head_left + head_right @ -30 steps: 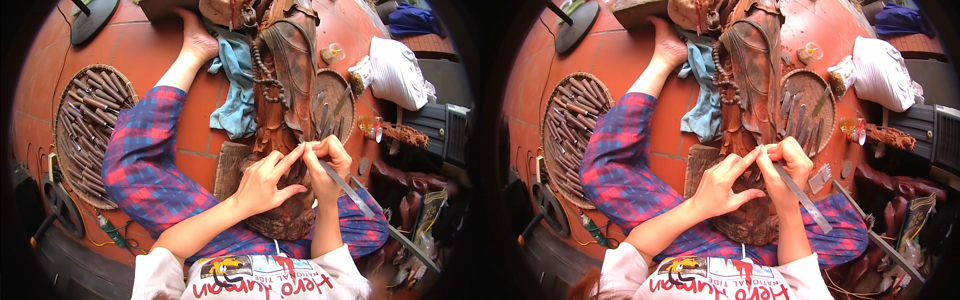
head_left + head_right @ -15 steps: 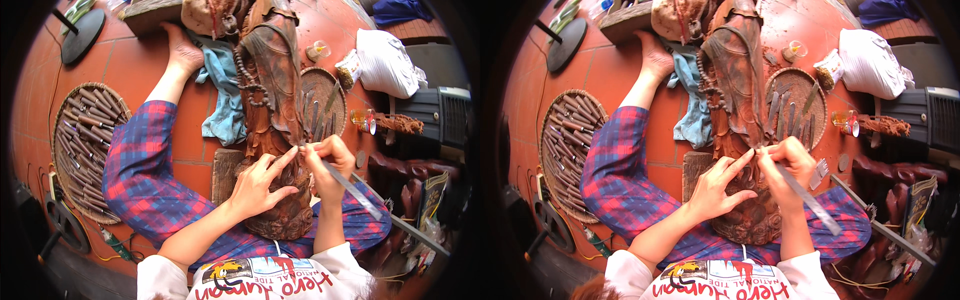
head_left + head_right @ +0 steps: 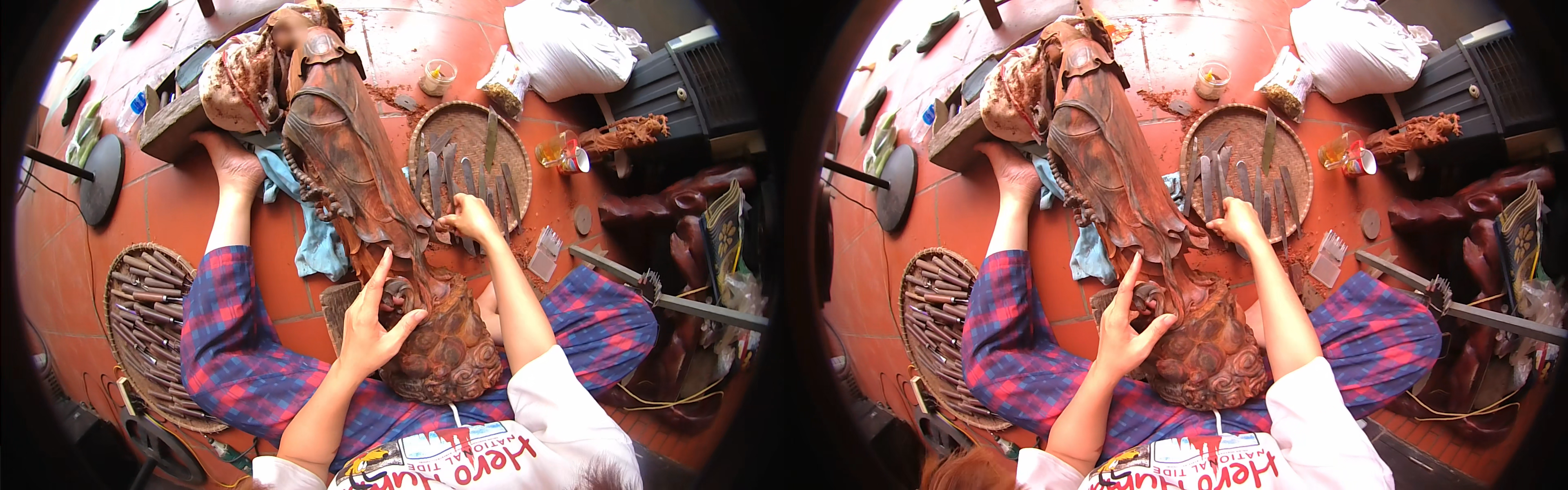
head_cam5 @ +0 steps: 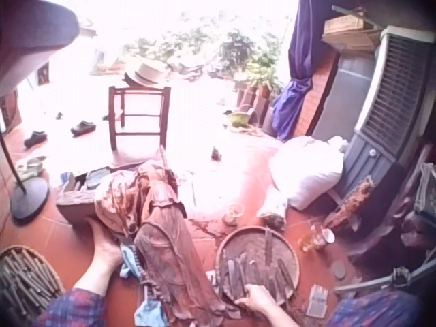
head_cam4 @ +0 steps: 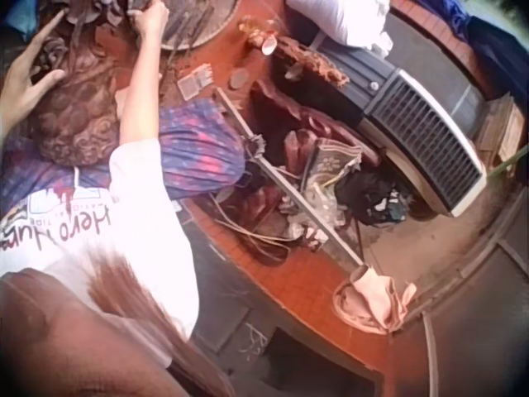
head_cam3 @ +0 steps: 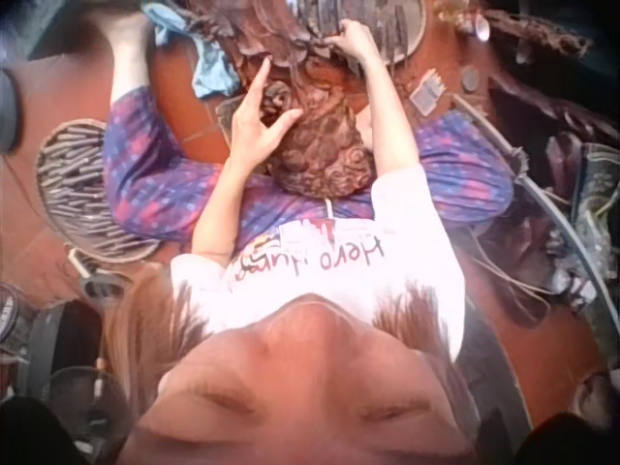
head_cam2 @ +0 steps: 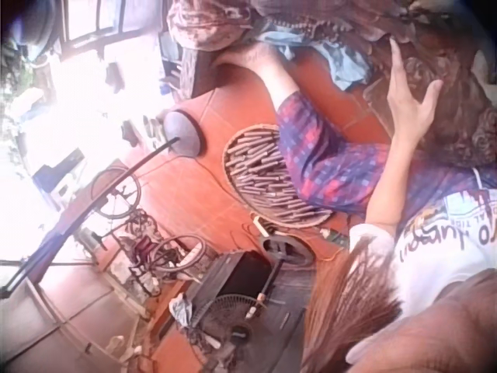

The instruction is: The person sits on the floor and carves a large wooden sculpture using a chisel. They hold the sculpture steady with one hand while using the other to chip away wood from the surface, focusing on refining the details of the figure's clothing and body.

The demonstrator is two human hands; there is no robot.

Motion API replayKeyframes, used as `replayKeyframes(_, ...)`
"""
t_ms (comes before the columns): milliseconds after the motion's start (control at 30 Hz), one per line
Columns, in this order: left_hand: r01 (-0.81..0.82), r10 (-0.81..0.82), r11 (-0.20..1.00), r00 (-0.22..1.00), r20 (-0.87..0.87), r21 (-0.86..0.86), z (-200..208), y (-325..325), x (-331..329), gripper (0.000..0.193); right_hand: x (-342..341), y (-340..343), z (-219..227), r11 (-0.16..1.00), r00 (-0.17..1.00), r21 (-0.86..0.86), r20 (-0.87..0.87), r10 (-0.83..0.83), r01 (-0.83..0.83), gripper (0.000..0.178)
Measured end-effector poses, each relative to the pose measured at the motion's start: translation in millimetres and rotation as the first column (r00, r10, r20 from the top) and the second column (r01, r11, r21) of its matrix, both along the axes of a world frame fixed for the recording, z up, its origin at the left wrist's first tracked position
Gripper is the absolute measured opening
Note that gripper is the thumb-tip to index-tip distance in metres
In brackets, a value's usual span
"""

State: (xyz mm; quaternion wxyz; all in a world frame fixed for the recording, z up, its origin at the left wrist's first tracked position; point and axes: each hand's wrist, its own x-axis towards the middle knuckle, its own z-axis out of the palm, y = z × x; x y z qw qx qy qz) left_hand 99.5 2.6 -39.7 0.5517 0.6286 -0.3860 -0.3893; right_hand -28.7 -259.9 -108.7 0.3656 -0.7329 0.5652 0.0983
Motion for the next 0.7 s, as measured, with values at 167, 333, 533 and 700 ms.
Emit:
replayKeyframes(167,0.001,0.000,1.000,0.998,0.068,-0.021,0,-3,2,0.096,19,-9,-36,0.980,0.995,-0.175,0.013,0.098,-0.094,0.035)
replayKeyframes(333,0.028,-0.028,1.000,1.000,0.000,0.010,6,-8,0,0.092,4,-31,-74,0.914,0.977,-0.384,0.207,-0.051,0.129,0.021)
replayKeyframes(533,0.011,-0.011,1.000,1.000,0.014,-0.014,2,-4,4,0.096,24,-30,-69,0.921,0.998,-0.386,-0.022,-0.061,0.048,0.028)
replayKeyframes(700,0.065,-0.065,0.998,0.998,0.002,0.025,8,-7,7,0.095,12,-50,-70,0.936,0.965,-0.252,0.149,-0.215,0.247,0.025)
